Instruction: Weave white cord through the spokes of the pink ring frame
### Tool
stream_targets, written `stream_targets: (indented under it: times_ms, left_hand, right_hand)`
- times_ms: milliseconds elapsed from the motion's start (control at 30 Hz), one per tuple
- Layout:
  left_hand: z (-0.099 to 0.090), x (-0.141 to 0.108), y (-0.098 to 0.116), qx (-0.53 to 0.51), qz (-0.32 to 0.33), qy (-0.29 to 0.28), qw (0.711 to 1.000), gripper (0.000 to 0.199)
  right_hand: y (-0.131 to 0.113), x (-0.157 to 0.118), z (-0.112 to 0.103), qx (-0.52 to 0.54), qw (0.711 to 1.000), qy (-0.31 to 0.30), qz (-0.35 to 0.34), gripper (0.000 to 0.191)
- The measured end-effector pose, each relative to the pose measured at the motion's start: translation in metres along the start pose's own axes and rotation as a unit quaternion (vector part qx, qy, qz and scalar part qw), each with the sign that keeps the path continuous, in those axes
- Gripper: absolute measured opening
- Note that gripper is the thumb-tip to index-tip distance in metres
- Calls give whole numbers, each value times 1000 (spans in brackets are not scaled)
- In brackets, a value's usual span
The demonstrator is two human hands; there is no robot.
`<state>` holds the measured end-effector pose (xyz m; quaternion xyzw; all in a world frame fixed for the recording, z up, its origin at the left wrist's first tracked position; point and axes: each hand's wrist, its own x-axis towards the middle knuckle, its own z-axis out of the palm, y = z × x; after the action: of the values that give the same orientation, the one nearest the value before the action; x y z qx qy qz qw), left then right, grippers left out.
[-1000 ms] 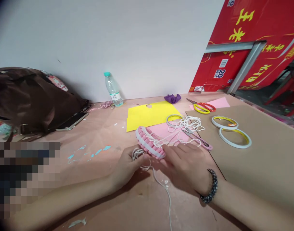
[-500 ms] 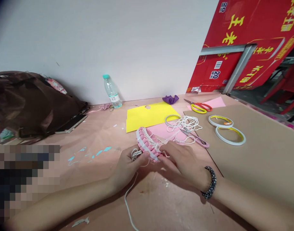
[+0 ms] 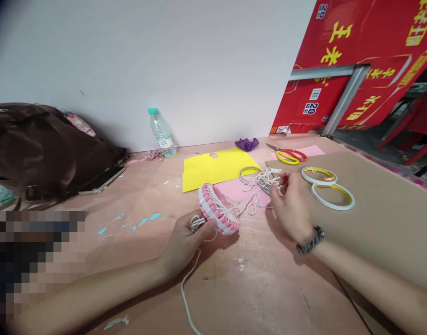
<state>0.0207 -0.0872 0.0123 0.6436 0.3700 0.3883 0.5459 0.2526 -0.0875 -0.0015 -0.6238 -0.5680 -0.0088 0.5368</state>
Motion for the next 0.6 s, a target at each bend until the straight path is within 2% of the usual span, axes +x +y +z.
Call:
stream_targets:
  times_ms: [67,100,133,200,267,300,367,433,500,567,600]
  left_hand:
    - [0,1,0,3,5,1,1000,31]
    - [0,1,0,8,9,2,1000,30]
    - [-1,1,0,15,13,4,1000,29]
    - [-1,1,-2,42,23,6,999,29]
    - [-3,0,-4,91,41,-14,995,32]
    - [-4,0,-5,124,64,-33,990,34]
    - [-7,-1,-5,187,147,-59,970,36]
    - [-11,-1,-4,237,264,-41,934,33]
    - [-14,-2,-1,265,369,-36,890,31]
    - [-15,-2,-1,255,402,-91,874,30]
    - [-15,-2,-1,234,384,-126,884,33]
  right_hand:
    - [-18,-14,-3,-24,990,-71,-120,20]
    - [-30,-23,-4,-21,974,-137,-178,21]
    - [-40,-31,-4,-36,958,-170,-226,23]
    - [-54,-41,-4,-91,927,-195,-309,23]
    - [-54,-41,-2,-153,914,-181,-330,22]
    - [-51,-38,-1,-167,919,-181,-309,21]
    - [-40,-31,0,-150,942,-212,-213,19]
    - [-28,-24,1,-89,960,-246,-99,22]
    - [-20,-20,2,-3,964,-266,-6,27]
    - [-14,-19,5,75,961,-260,63,31]
    - [-11,-18,7,105,958,-251,89,33]
